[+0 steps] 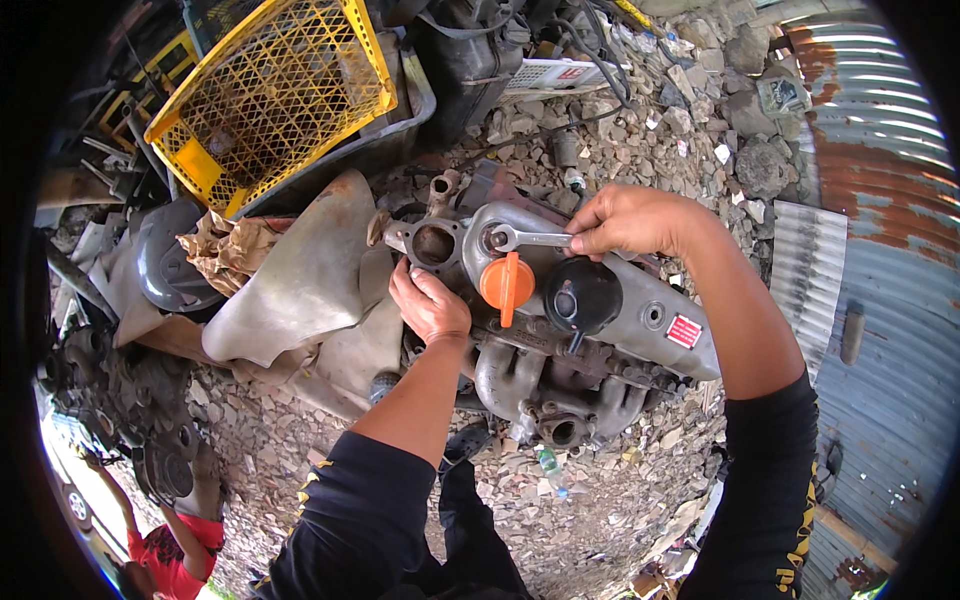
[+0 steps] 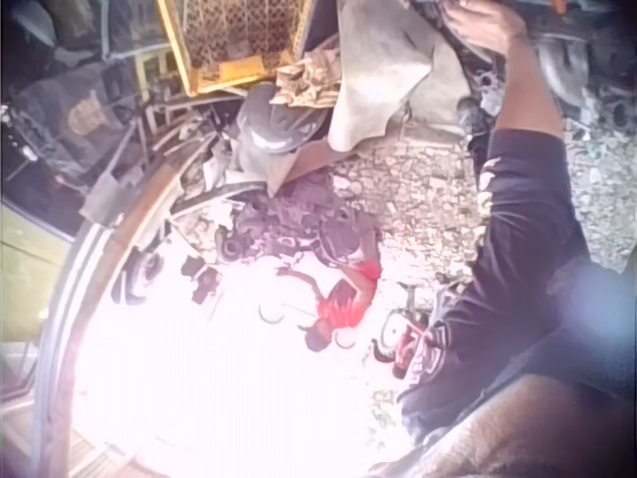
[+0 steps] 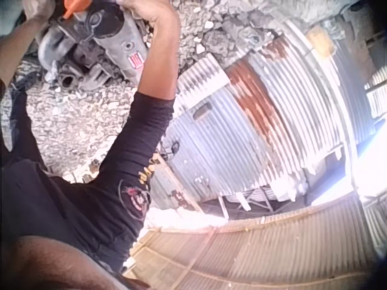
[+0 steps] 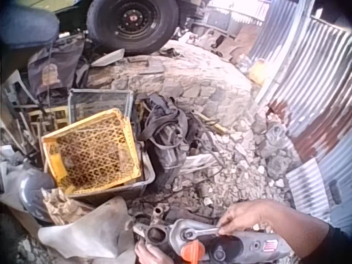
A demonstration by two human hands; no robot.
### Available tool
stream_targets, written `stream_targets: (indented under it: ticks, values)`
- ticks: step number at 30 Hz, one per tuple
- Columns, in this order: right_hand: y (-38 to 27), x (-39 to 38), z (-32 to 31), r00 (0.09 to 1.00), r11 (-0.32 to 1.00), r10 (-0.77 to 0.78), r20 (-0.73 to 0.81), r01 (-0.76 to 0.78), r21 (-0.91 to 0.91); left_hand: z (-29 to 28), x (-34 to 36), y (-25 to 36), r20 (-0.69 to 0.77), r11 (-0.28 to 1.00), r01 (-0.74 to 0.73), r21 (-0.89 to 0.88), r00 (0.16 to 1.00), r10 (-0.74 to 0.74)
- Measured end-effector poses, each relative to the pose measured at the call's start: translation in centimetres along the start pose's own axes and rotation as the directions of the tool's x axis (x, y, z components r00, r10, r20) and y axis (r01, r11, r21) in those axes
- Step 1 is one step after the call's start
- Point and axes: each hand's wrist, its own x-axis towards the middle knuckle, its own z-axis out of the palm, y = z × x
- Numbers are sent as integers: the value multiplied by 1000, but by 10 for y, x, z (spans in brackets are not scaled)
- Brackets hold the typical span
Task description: The person loosens a bolt on an engine block with a wrench and then cleans a spark plug with a wire brush.
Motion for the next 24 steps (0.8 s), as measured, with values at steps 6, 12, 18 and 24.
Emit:
stream_targets:
  ticks: [6,12,18,24]
  values:
    - [-6,-8,-30,999,964,-28,30,35,-264,1,0,-3,-11,999,-43,2,999,43]
    - [-63,-20,-55,951,776,-263,-165,107,-622,-1,2,-4,-9,1000,-27,-2,1000,27]
    - [-144,-4,-32,899,420,-427,-100,99,-902,-2,1,-1,-2,999,-32,-2,999,32]
    - [-180,22,-14,972,286,-230,-40,28,-958,-1,2,-3,12,999,-35,-11,999,35]
